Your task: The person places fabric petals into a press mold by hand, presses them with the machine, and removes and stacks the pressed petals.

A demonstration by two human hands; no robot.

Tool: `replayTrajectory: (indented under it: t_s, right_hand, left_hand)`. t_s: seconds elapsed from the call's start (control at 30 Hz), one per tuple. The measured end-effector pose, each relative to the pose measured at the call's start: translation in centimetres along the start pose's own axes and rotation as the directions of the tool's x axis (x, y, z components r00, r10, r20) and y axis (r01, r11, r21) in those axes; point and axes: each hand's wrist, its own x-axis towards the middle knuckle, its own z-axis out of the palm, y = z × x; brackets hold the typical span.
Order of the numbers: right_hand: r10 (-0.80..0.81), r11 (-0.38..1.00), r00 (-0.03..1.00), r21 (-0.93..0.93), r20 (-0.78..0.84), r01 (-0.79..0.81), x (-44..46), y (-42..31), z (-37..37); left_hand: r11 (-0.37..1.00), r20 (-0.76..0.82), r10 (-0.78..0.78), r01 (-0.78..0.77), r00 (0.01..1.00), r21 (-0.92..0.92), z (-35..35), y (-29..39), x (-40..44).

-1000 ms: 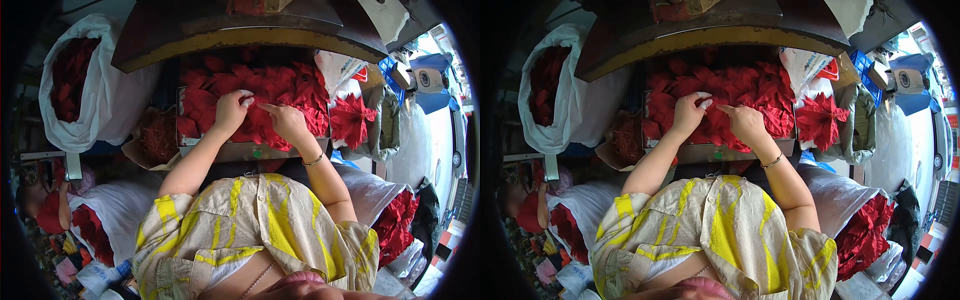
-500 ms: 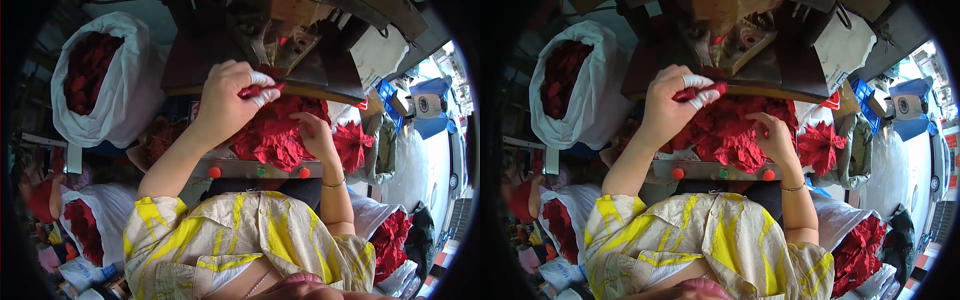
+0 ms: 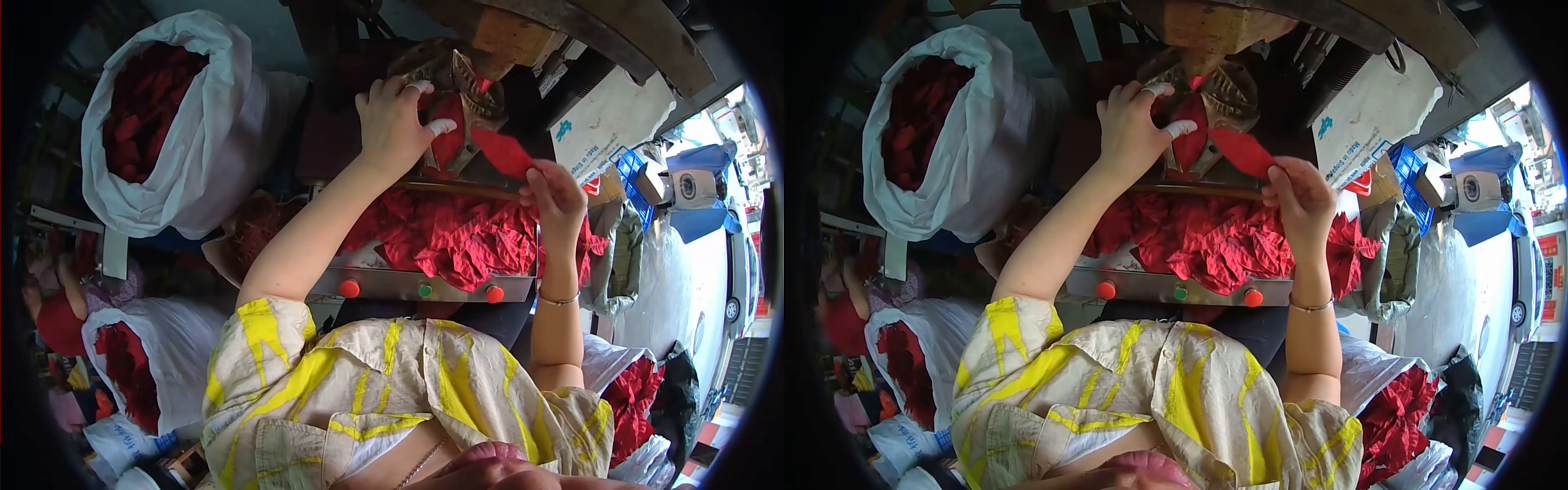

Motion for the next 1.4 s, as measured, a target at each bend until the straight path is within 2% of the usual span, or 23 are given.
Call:
replayTrajectory:
  t_s: [0.1, 0.17, 0.23, 0.27, 0.3, 0.37, 0.4, 0.47, 0.63, 0.7, 0.77, 0.83, 0.87, 0.9, 0.93, 1.0, 1.03, 1.07, 1.1, 1.13, 1.2, 1.33, 1.4]
  right_hand:
    - [-0.116, 0.993, 0.993, -0.031, 0.003, 0.116, 5.1, -0.9, 1.7]
    - [-0.246, 0.905, 0.969, -0.350, 0.034, 0.243, 9.5, -2.0, 3.7]
    - [-0.687, 0.253, 0.656, -0.744, 0.312, 0.619, 16.5, 0.7, 3.8]
    - [-0.691, 0.155, 0.614, -0.751, 0.382, 0.642, 19.2, 1.2, 4.7]
    - [-0.635, 0.184, 0.651, -0.737, 0.416, 0.650, 20.9, 1.3, 5.5]
    - [-0.437, 0.362, 0.800, -0.733, 0.411, 0.575, 22.8, 1.3, 7.0]
    - [-0.388, 0.385, 0.820, -0.734, 0.421, 0.559, 23.2, 1.3, 7.5]
    - [-0.347, 0.368, 0.822, -0.740, 0.452, 0.563, 23.7, 1.7, 8.3]
    - [-0.357, 0.308, 0.794, -0.740, 0.492, 0.597, 23.7, 1.9, 9.7]
    - [-0.371, 0.301, 0.785, -0.735, 0.496, 0.607, 23.4, 1.4, 9.9]
    - [-0.356, 0.377, 0.804, -0.714, 0.477, 0.590, 21.4, -0.4, 10.2]
    - [-0.121, 0.640, 0.864, -0.627, 0.489, 0.445, 17.0, -3.4, 10.3]
    - [0.116, 0.758, 0.824, -0.585, 0.555, 0.287, 14.0, -5.2, 10.4]
    - [0.226, 0.779, 0.701, -0.557, 0.676, 0.286, 11.0, -6.3, 10.4]
    - [0.084, 0.702, 0.560, -0.447, 0.824, 0.554, 8.9, -6.4, 10.3]
    - [-0.138, 0.496, 0.534, -0.408, 0.834, 0.766, 7.3, -4.6, 9.9]
    - [-0.206, 0.399, 0.557, -0.451, 0.804, 0.798, 7.5, -4.0, 9.6]
    - [-0.380, 0.338, 0.576, -0.471, 0.724, 0.815, 8.4, -3.7, 9.5]
    - [-0.411, 0.425, 0.655, -0.503, 0.634, 0.753, 10.3, -3.5, 9.6]
    - [-0.436, 0.514, 0.724, -0.513, 0.534, 0.688, 12.3, -3.3, 9.7]
    - [-0.453, 0.358, 0.686, -0.588, 0.570, 0.725, 17.1, -1.4, 10.5]
    - [-0.327, 0.277, 0.804, -0.763, 0.497, 0.585, 18.7, -1.1, 13.8]
    - [-0.503, 0.165, 0.659, -0.687, 0.559, 0.708, 18.5, 0.6, 14.3]
  left_hand:
    - [0.994, -0.026, -0.004, 0.001, 1.000, -0.109, -0.3, -0.4, -1.3]
    - [0.986, 0.005, 0.001, -0.001, 1.000, -0.166, -1.8, 0.0, -2.3]
    - [0.837, 0.076, 0.027, 0.019, 0.997, -0.546, -3.1, 0.3, -3.6]
    - [0.833, 0.049, -0.012, 0.038, 0.999, -0.552, -4.1, 1.1, -4.0]
    - [0.838, 0.040, -0.026, 0.043, 0.999, -0.544, -4.5, 1.1, -4.8]
    - [0.625, 0.435, -0.085, 0.388, 0.896, -0.677, -4.9, 1.0, -6.4]
    - [0.625, 0.427, -0.101, 0.391, 0.898, -0.675, -4.7, 1.1, -7.3]
    - [0.420, 0.547, -0.204, 0.577, 0.812, -0.701, -3.4, 1.4, -8.8]
    - [0.485, 0.446, -0.255, 0.512, 0.858, -0.709, -2.2, 1.8, -9.3]
    - [0.305, 0.605, -0.301, 0.676, 0.737, -0.671, -2.4, 1.7, -8.6]
    - [0.213, 0.622, -0.317, 0.692, 0.716, -0.689, -2.1, 1.4, -8.4]
    - [0.122, 0.639, -0.329, 0.702, 0.696, -0.702, -2.2, 1.1, -8.0]
    - [0.114, 0.662, -0.327, 0.724, 0.674, -0.681, -2.6, 1.0, -7.7]
    - [0.105, 0.685, -0.326, 0.745, 0.652, -0.659, -2.9, 1.0, -7.5]
    - [0.101, 0.683, -0.327, 0.743, 0.653, -0.661, -3.2, 1.0, -7.4]
    - [0.557, 0.582, -0.216, 0.588, 0.784, -0.586, -3.7, 1.1, -7.4]
    - [0.557, 0.582, -0.216, 0.588, 0.784, -0.586, -3.3, 1.3, -8.0]
    - [0.397, 0.488, -0.173, 0.514, 0.855, -0.760, -2.5, 1.7, -9.1]
    - [0.219, 0.377, -0.152, 0.403, 0.913, -0.888, -2.1, 1.9, -9.8]
    - [0.222, 0.377, -0.151, 0.404, 0.914, -0.888, -2.7, 2.0, -9.8]
    - [0.030, 0.653, -0.078, 0.657, 0.753, -0.754, -4.4, 2.2, -9.9]
    - [0.090, 0.668, -0.132, 0.680, 0.732, -0.727, -2.6, 2.2, -11.4]
    - [0.123, 0.650, -0.171, 0.671, 0.740, -0.731, -2.0, 1.9, -11.8]
